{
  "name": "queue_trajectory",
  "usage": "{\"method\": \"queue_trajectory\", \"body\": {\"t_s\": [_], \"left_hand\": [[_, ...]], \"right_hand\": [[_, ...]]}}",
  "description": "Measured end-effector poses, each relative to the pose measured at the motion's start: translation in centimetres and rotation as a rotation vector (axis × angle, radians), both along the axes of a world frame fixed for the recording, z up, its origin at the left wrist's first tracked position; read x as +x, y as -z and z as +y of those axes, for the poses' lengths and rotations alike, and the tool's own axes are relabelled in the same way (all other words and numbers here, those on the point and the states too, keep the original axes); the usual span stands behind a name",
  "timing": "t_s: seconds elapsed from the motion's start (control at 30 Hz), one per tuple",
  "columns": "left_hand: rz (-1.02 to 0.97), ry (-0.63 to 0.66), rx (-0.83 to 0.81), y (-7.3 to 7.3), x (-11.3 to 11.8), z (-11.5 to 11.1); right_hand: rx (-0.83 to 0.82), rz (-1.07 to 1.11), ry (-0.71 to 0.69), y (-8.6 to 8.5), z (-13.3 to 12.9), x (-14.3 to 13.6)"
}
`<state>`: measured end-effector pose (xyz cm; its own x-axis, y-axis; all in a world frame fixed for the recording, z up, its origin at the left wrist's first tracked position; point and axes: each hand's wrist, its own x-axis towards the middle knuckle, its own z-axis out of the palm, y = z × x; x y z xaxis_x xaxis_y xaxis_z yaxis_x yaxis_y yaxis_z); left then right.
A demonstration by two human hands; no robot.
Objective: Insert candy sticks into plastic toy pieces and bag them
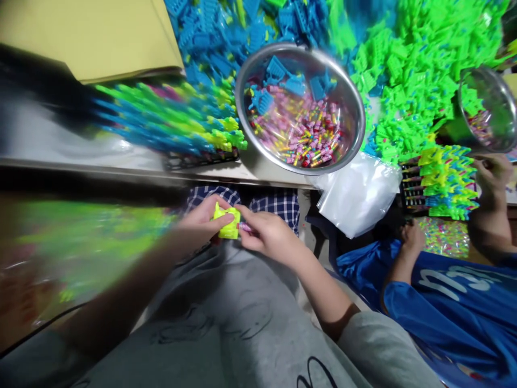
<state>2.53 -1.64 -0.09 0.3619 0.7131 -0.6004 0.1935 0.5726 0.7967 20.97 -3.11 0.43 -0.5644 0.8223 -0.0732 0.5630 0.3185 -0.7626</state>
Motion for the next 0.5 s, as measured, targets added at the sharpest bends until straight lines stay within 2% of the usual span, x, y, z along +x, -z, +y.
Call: {"method": "queue_trajectory", "body": {"t_s": [0.3,0.5], "left_hand": [[-0.053,-0.031,-0.046,0.46,0.13,0.32],[-0.059,-0.1,-0.019,0.55,0.09,0.74]], "right_hand": [[-0.033,0.019,0.027,0.08,-0.08,-0.23],[-0.058,-0.055,0.094,-0.79,0.73,-0.07]]}}
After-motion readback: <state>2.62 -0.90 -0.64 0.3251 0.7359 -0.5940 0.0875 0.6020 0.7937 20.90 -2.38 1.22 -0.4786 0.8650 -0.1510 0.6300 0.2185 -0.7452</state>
